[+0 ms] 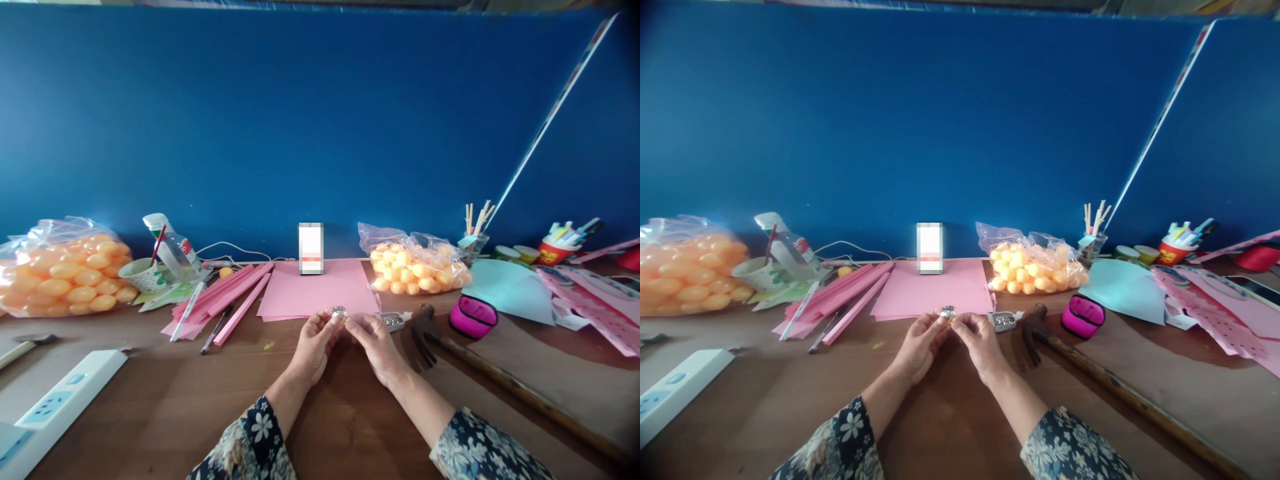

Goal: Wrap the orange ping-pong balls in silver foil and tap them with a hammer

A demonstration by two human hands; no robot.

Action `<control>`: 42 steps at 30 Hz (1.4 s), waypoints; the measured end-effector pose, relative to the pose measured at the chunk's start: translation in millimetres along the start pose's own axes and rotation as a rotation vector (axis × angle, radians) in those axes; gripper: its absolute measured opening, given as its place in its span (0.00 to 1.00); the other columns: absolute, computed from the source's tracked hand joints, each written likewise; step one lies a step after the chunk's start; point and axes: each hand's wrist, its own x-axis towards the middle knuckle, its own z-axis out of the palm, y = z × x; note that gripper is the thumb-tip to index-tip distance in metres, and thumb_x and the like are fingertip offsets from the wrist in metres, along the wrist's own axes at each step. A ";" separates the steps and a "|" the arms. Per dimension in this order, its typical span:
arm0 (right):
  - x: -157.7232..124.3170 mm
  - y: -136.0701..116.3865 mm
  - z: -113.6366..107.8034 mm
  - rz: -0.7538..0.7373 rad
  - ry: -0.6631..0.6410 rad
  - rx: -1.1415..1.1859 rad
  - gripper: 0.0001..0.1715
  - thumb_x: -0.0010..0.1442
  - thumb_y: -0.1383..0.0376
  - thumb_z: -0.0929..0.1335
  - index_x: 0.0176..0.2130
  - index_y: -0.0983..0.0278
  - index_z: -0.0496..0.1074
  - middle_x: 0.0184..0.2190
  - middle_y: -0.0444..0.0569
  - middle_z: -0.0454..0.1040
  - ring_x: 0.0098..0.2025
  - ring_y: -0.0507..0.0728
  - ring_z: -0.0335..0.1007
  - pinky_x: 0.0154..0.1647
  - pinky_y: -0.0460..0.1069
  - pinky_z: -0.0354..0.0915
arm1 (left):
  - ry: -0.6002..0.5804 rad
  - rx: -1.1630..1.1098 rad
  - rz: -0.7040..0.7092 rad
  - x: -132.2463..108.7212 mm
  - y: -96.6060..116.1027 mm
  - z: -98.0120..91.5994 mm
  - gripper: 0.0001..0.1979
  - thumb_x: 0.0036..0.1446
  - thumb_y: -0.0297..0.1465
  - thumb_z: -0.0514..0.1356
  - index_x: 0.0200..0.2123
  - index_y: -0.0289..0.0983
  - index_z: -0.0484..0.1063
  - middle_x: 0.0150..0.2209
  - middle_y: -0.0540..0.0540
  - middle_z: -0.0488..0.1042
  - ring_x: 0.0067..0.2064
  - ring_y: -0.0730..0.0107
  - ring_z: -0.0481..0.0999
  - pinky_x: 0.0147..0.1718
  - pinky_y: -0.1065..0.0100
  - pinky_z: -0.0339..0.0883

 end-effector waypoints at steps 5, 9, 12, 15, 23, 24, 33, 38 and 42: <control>0.0 0.4 -0.2 0.005 -0.004 -0.029 0.10 0.49 0.60 0.71 0.28 0.65 0.70 0.23 0.42 0.66 0.25 0.49 0.56 0.28 0.44 0.56 | 0.011 -0.014 0.000 0.1 0.7 -0.1 0.10 0.47 0.28 0.63 0.36 0.35 0.71 0.37 0.46 0.74 0.41 0.71 0.72 0.44 0.67 0.65; 0.4 0.9 -0.3 0.007 -0.007 -0.049 0.11 0.49 0.60 0.70 0.28 0.65 0.70 0.22 0.41 0.65 0.25 0.48 0.55 0.27 0.44 0.55 | -0.002 -0.038 -0.018 0.7 0.2 -1.2 0.17 0.47 0.28 0.64 0.43 0.37 0.70 0.42 0.44 0.74 0.44 0.69 0.72 0.47 0.66 0.63; 0.3 0.8 -0.5 0.008 -0.010 -0.062 0.11 0.49 0.60 0.70 0.27 0.65 0.69 0.22 0.41 0.64 0.25 0.48 0.55 0.26 0.44 0.55 | -0.017 -0.045 -0.023 1.2 -0.8 -2.1 0.18 0.47 0.28 0.64 0.44 0.36 0.70 0.42 0.43 0.74 0.44 0.68 0.72 0.48 0.65 0.62; -0.2 -0.4 -0.6 0.011 -0.013 -0.078 0.12 0.49 0.59 0.70 0.28 0.66 0.69 0.22 0.42 0.64 0.25 0.49 0.56 0.26 0.44 0.56 | -0.017 -0.055 -0.022 1.7 -1.9 -3.1 0.19 0.46 0.28 0.64 0.44 0.37 0.71 0.42 0.44 0.75 0.44 0.68 0.73 0.49 0.65 0.62; 0.0 -2.6 -0.5 0.006 -0.019 -0.097 0.14 0.47 0.57 0.71 0.27 0.66 0.71 0.22 0.43 0.67 0.24 0.49 0.57 0.25 0.45 0.57 | -0.025 -0.044 -0.010 2.4 -3.1 -4.8 0.19 0.46 0.28 0.64 0.45 0.37 0.70 0.43 0.44 0.75 0.44 0.67 0.73 0.49 0.63 0.61; 0.1 -2.3 -0.6 0.010 -0.017 -0.097 0.14 0.47 0.56 0.71 0.27 0.66 0.71 0.22 0.43 0.67 0.24 0.50 0.58 0.25 0.45 0.58 | -0.024 -0.042 -0.011 2.4 -3.0 -4.8 0.19 0.46 0.28 0.64 0.45 0.37 0.70 0.43 0.44 0.75 0.44 0.67 0.73 0.49 0.64 0.62; -1.0 -0.8 0.9 0.008 0.007 -0.106 0.14 0.49 0.57 0.70 0.29 0.66 0.72 0.23 0.44 0.69 0.24 0.50 0.59 0.24 0.45 0.59 | -0.023 -0.029 0.002 3.2 -3.9 -6.3 0.19 0.47 0.28 0.63 0.45 0.37 0.70 0.43 0.44 0.74 0.45 0.67 0.72 0.49 0.63 0.62; 0.1 -2.1 -0.2 0.009 -0.027 -0.098 0.15 0.48 0.55 0.70 0.28 0.66 0.72 0.23 0.44 0.69 0.24 0.50 0.59 0.25 0.45 0.59 | -0.020 -0.035 -0.006 2.6 -3.5 -5.7 0.19 0.47 0.28 0.63 0.45 0.37 0.70 0.43 0.43 0.74 0.45 0.66 0.72 0.49 0.63 0.63; 0.3 -2.3 -0.8 0.007 -0.030 -0.104 0.16 0.48 0.55 0.70 0.29 0.66 0.72 0.23 0.44 0.69 0.24 0.50 0.59 0.25 0.45 0.59 | -0.007 -0.043 -0.003 2.2 -3.1 -4.2 0.20 0.46 0.29 0.64 0.45 0.36 0.71 0.43 0.43 0.74 0.45 0.65 0.72 0.49 0.62 0.62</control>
